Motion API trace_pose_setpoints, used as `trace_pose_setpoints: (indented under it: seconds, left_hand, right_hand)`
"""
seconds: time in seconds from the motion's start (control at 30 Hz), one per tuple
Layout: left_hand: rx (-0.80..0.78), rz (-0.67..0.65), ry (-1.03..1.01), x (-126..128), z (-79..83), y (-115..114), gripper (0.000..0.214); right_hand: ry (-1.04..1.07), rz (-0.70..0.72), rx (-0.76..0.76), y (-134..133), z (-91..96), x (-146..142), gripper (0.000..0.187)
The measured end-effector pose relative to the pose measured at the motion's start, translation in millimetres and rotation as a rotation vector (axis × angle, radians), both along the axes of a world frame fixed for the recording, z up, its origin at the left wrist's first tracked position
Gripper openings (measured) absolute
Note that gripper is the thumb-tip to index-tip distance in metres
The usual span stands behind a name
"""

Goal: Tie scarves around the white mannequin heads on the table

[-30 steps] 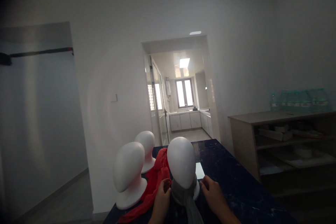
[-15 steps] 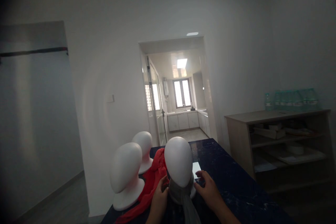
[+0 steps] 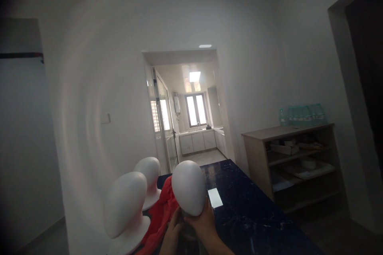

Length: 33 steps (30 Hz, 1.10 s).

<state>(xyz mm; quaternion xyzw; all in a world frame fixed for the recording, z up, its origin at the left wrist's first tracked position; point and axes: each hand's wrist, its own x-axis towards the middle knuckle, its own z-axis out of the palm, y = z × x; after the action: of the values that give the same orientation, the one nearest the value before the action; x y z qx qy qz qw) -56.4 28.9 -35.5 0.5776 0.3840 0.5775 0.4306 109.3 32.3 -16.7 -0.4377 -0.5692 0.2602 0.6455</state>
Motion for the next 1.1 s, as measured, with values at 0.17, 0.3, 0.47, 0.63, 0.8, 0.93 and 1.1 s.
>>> trace_pose_setpoints:
  seconds: [0.17,0.3,0.47,0.63,0.8,0.93,1.1]
  left_hand:
    - [0.051,-0.019,-0.03,0,-6.9,7,0.065]
    - [0.092,-0.044,0.009,4,-4.9,6,0.067]
    - [0.137,-0.095,0.068,6,9.5,-10,0.064]
    - [0.133,-0.168,0.075,11,19.9,-19,0.058]
    - [0.117,-0.04,0.027,13,17.2,-14,0.06]
    - [0.066,0.016,0.042,12,16.3,-15,0.056]
    - [0.039,0.06,0.168,18,18.8,-21,0.046]
  right_hand:
    - [-0.061,-0.196,-0.037,-10,9.6,9,0.093]
    - [-0.087,-0.195,0.024,-20,16.7,25,0.096]
    - [0.021,-0.176,0.056,-28,14.0,40,0.103]
    - [0.109,-0.19,0.056,-36,6.1,50,0.093]
    - [0.218,-0.2,-0.005,-47,13.5,71,0.084]
    - [0.239,-0.289,-0.081,-56,35.8,121,0.089]
    - [0.213,-0.496,-0.07,-67,82.4,232,0.106]
